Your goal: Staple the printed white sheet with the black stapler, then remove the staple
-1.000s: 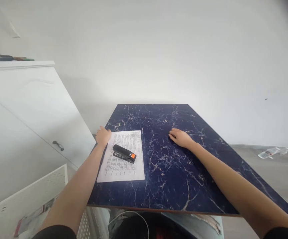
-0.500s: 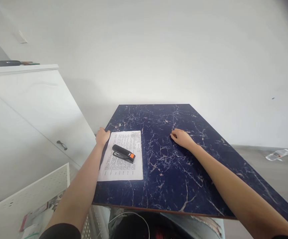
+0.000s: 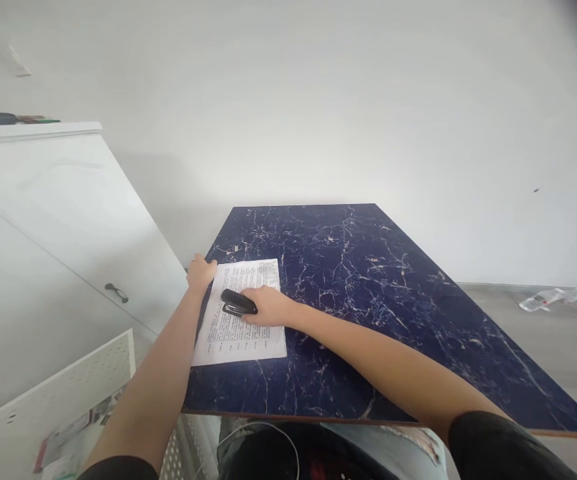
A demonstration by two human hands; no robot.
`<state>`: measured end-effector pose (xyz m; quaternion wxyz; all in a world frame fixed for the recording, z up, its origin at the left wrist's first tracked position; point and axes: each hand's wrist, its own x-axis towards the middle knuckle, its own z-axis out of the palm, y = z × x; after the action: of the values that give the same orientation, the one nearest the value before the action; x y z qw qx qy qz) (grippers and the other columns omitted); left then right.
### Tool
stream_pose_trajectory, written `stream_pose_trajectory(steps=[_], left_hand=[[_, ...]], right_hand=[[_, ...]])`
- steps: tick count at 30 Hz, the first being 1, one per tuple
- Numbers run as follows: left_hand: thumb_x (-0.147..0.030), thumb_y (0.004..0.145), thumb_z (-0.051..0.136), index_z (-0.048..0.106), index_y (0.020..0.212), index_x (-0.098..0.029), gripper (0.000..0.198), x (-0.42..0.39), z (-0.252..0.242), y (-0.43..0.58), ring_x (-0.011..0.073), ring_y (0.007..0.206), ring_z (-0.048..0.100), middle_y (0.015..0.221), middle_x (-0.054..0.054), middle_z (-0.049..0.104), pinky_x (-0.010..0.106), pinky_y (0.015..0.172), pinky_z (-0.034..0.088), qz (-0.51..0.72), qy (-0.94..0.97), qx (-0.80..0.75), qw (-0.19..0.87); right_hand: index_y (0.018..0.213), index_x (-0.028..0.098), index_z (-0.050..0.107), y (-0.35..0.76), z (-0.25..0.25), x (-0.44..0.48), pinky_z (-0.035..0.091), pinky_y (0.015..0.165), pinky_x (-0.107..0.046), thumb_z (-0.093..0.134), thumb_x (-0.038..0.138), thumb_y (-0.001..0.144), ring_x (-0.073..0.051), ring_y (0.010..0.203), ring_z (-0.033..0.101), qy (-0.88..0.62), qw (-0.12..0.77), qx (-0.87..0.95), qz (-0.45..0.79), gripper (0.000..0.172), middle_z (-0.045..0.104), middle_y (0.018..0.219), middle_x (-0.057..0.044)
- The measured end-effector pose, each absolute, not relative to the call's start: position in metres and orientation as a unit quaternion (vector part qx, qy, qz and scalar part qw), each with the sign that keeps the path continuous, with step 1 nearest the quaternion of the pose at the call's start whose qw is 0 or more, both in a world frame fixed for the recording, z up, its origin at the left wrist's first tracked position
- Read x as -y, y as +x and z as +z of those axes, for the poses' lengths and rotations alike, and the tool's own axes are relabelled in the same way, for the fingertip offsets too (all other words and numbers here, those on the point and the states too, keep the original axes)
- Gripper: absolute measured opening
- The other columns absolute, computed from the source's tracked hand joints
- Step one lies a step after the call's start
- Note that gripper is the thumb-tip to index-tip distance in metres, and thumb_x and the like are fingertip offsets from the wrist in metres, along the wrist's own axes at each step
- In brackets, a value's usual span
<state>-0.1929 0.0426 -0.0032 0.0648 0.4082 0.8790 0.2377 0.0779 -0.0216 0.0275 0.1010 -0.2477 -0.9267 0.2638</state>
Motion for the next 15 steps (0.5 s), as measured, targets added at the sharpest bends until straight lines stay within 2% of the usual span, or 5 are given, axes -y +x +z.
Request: stream_pose_trajectory(steps=[3,8,15], left_hand=[[-0.039,0.090,0.055,0.055,0.130,-0.014,0.047,-0.043,-0.004,-0.193,0.0403,0.123,0.063,0.129,0.023,0.065,0.052,0.101,0.051,0.241,0.411,-0.877,0.067],[-0.042,0.092,0.054,0.053,0.132,-0.014,0.049,-0.044,-0.004,-0.192,0.0410,0.123,0.063,0.130,0.024,0.064,0.053,0.101,0.051,0.240,0.410,-0.878,0.068],[-0.035,0.092,0.056,0.052,0.135,-0.011,0.050,-0.041,-0.002,-0.187,0.0422,0.124,0.061,0.131,0.027,0.061,0.054,0.100,0.050,0.243,0.412,-0.877,0.042]], right_hand=[[0.109,0.016,0.066,0.091,0.023,0.020,0.042,0.052,-0.026,0.065,0.035,0.087,-0.019,0.066,0.065,-0.264,0.111,0.920,0.269,0.030,0.073,0.083,-0.006],[0.112,0.017,0.066,0.150,0.020,0.016,0.044,0.055,-0.026,0.064,0.031,0.088,-0.017,0.064,0.064,-0.282,0.131,0.899,0.309,0.028,0.072,0.082,-0.004],[0.134,0.020,0.063,0.254,0.027,0.005,0.043,0.057,-0.028,0.063,0.034,0.092,-0.017,0.065,0.064,-0.341,0.125,0.880,0.308,0.045,0.074,0.090,-0.005]])
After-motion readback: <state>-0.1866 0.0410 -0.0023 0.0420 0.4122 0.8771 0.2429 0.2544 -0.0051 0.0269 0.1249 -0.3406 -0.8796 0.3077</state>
